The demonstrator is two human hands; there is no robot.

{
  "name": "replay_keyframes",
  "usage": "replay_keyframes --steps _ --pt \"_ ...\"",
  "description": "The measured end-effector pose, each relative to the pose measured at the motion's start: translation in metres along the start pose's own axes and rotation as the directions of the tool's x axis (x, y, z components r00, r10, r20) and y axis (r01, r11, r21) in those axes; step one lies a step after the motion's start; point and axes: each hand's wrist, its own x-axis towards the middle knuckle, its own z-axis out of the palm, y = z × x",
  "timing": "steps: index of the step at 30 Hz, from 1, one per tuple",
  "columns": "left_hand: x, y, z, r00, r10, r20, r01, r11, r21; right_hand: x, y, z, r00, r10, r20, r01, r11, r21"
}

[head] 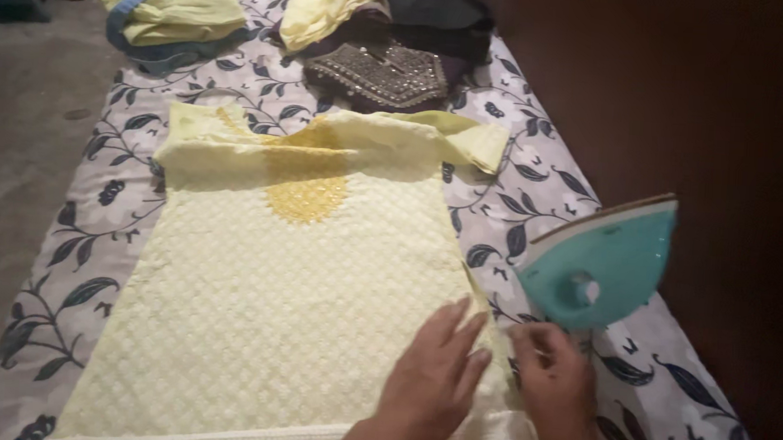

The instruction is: The person irons a light yellow garment on a bed. They repeatedly smooth the fabric with their hands, reposition the garment, and use a teal electric iron to press the body and sleeves. The garment is flipped and adjusted multiple times to ensure even ironing.

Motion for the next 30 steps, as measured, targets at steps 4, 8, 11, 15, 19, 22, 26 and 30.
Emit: replay_keyframes --steps 4,8,11,15,19,22,26,30 --pt "0.022 0.024 0.037 0.998 0.04 0.055 -0.03 0.985 -0.172 0.008 0.02 -0.027 0.956 -0.01 -0.294 0.051 0.99 0.131" --pt "0.045 0.031 0.083 0.995 0.097 0.028 -0.088 0.972 -0.217 0.027 0.023 -0.045 0.916 -0.304 -0.262 0.351 0.924 0.154" --pt "0.056 0.037 0.104 0.997 0.051 0.051 -0.037 0.969 -0.246 0.034 0.021 -0.048 0.969 -0.242 -0.049 0.245 0.913 0.327" --pt "0.054 0.048 0.096 0.999 0.035 0.025 -0.027 0.956 -0.291 0.052 0.02 -0.058 0.943 -0.329 -0.047 0.332 0.932 0.147" --pt "0.043 0.038 0.057 1.0 -0.014 -0.014 0.011 0.973 -0.232 0.056 -0.007 -0.079 0.936 -0.352 -0.014 0.344 0.92 -0.189" --pt "0.028 0.007 0.019 0.981 -0.176 -0.085 0.154 0.965 -0.214 0.049 -0.044 -0.09 0.955 -0.259 0.148 0.285 0.938 -0.198" --pt "0.003 -0.053 -0.034 0.933 -0.227 -0.28 0.246 0.969 0.035 0.027 -0.084 -0.086 0.927 -0.089 0.364 0.22 0.916 -0.336" --pt "-0.027 -0.1 -0.071 0.923 -0.103 -0.37 0.261 0.875 0.408 0.013 -0.106 -0.068 0.828 -0.163 0.537 0.335 0.911 -0.239"
